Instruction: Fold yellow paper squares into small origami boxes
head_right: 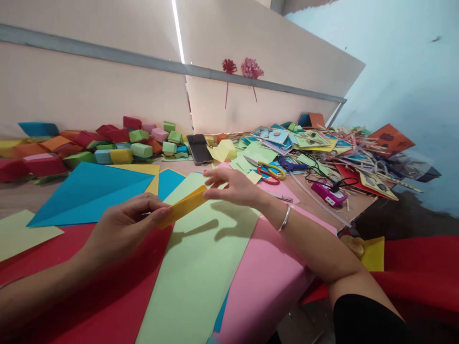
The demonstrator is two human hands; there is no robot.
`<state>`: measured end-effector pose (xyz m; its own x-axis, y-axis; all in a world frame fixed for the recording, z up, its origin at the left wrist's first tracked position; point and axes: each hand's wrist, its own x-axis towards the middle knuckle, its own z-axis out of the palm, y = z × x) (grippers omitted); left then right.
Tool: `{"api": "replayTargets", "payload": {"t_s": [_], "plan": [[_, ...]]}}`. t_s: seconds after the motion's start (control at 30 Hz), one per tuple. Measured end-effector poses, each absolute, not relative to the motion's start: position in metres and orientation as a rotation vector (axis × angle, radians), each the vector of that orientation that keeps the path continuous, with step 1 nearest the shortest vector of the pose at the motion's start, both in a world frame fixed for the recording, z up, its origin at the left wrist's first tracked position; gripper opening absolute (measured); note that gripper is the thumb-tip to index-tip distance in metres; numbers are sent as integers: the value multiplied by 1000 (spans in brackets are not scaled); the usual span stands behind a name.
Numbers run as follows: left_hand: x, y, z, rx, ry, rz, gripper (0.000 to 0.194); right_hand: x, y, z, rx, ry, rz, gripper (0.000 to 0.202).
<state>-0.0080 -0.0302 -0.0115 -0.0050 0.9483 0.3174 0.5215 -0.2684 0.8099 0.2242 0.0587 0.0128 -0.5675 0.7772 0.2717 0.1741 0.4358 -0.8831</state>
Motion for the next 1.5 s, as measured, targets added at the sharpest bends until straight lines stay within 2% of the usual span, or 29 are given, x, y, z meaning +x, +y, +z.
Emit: {"api": "replayTargets", "payload": {"t_s": [0.1, 0.3, 0.4, 0.57, 0.8, 0.9, 1.17, 1.5], "plan": [[-7, -32, -11, 1883, 1515, 1112, 28, 214, 48, 3, -820, -2067, 1252, 16], [-5, -36, -15, 2020, 1374, 989, 29, 206, 29, 1, -836, -2148, 1250, 12], [-1, -40, -11, 1918, 1359, 962, 32, 202, 25, -2, -830, -2047, 1358, 15], [4, -46, -2, 1610, 1441, 1132, 32, 195, 21, -6, -856, -1625, 1756, 35], [10, -52, -4, 1297, 1368, 1140, 32, 184, -4, -13, -864, -1615, 1993, 29], [12, -50, -5, 1274, 1323, 1119, 33, 182, -6, -15, -986, -1649, 1925, 19], [3, -45, -9, 1251, 1342, 995, 39, 186, 4, -13, -1055, -1752, 1575, 18], [0, -37, -6, 1433, 1454, 1123, 26, 200, 27, -8, -904, -2227, 1043, 12]]}}
